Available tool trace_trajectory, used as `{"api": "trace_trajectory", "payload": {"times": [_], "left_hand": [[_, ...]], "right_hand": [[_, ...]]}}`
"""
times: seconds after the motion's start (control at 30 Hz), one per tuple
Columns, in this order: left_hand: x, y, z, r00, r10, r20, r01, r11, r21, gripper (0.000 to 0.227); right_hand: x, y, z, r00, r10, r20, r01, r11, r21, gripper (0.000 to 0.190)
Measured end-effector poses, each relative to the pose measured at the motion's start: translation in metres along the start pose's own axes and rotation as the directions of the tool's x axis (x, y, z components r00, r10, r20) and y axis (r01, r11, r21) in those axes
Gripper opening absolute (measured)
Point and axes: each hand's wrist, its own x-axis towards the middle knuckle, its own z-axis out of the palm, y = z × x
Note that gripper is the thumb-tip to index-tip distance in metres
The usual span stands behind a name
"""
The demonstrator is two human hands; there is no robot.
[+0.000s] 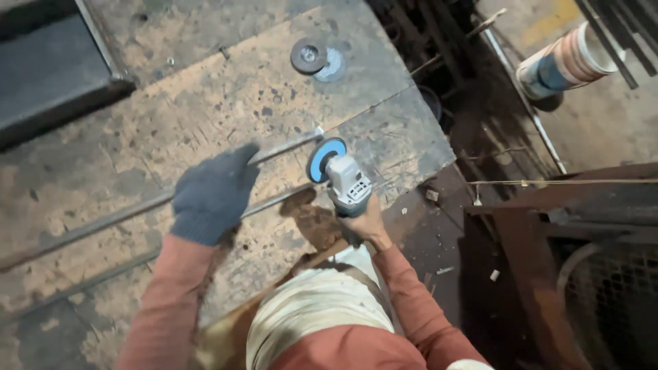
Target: The recorder uses an angle grinder to smooth the edges and welded joints of metal frames and rectangular tubes.
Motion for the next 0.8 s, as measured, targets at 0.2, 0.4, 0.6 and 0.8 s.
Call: {"api": "trace_trajectory", "payload": {"times": [0.2, 0.4, 0.6, 0.8], "left_hand": [[-0.031, -0.023, -0.027, 0.966, -0.083, 0.244, 0.078, 0.996, 0.032, 0.036], [-0.051, -0.021, -0.013, 0.977, 0.011, 0.211, -0.012, 1.0, 0.004, 0.031], [-0.071, -0.013, -0.005, 0.981, 0.017, 0.193, -0.021, 1.0, 0.017, 0.029], [-0.09, -0.001, 0.001, 0.97, 0.033, 0.242, -0.041, 0.999, 0.03, 0.029]], "right_hand": [[-0.028, -0.02, 0.014, 0.988, 0.056, -0.145, -0.023, 0.975, 0.222, 0.055], [-0.064, -0.033, 0.018, 0.98, 0.178, -0.093, -0.134, 0.925, 0.355, 0.043], [-0.091, -0.051, 0.021, 0.994, 0.094, -0.057, -0.085, 0.986, 0.145, 0.045], [-0.119, -0.043, 0.005, 0.998, 0.04, -0.055, -0.029, 0.98, 0.196, 0.051]]}}
